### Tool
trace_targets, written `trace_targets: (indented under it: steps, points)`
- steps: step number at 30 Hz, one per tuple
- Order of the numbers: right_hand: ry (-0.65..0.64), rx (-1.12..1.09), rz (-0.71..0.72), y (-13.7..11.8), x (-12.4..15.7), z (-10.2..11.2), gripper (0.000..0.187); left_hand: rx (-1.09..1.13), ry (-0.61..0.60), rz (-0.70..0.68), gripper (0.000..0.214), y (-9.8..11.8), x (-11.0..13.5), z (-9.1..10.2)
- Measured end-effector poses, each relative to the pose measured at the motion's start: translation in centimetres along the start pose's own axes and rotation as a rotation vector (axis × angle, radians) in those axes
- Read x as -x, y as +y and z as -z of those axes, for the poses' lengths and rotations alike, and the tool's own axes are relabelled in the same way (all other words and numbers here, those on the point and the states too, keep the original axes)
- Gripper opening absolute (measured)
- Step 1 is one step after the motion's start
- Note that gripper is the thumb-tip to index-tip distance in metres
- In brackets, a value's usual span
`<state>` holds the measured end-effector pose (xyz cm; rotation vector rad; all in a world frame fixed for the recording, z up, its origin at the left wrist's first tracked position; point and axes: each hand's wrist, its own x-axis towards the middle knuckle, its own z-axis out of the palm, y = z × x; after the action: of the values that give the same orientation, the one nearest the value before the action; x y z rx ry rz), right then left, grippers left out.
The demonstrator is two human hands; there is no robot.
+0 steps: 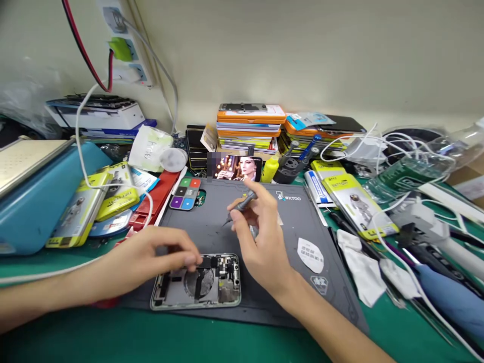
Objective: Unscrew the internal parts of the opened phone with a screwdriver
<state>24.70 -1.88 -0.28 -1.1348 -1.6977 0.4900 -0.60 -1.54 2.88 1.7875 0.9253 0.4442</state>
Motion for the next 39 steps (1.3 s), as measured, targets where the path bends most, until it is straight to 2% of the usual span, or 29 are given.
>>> trace_targets:
  steps: [3,6,10,17,33,39]
  points:
    - [0.088,-0.406,-0.150,-1.7,0.8,-0.5,0.046,0.289,-0.078,0.109,0.026,-0.3,-1.9,-0.3]
    - [0.096,-0.577,-0.231,-3.0,1.5,-1.0,0.043,0.432,-0.113,0.211,0.027,-1.5,-2.6,-0.5]
    - [0.097,-0.590,-0.206,-3.7,2.2,-1.4,0.043,0.478,-0.078,0.186,0.021,-2.5,-2.4,-0.6]
    - [0.055,-0.661,-0.208,-2.9,2.2,-1.6,0.045,0.519,-0.056,0.163,0.008,-2.0,-2.2,-0.6]
    - [0.062,-0.697,-0.262,-2.6,1.9,-1.8,0.042,0.535,-0.068,0.125,0.008,-2.3,-2.2,-0.6]
    - [0.051,-0.698,-0.199,-2.7,1.9,-1.5,0.043,0.552,-0.064,0.145,0.010,-2.3,-2.2,-0.4]
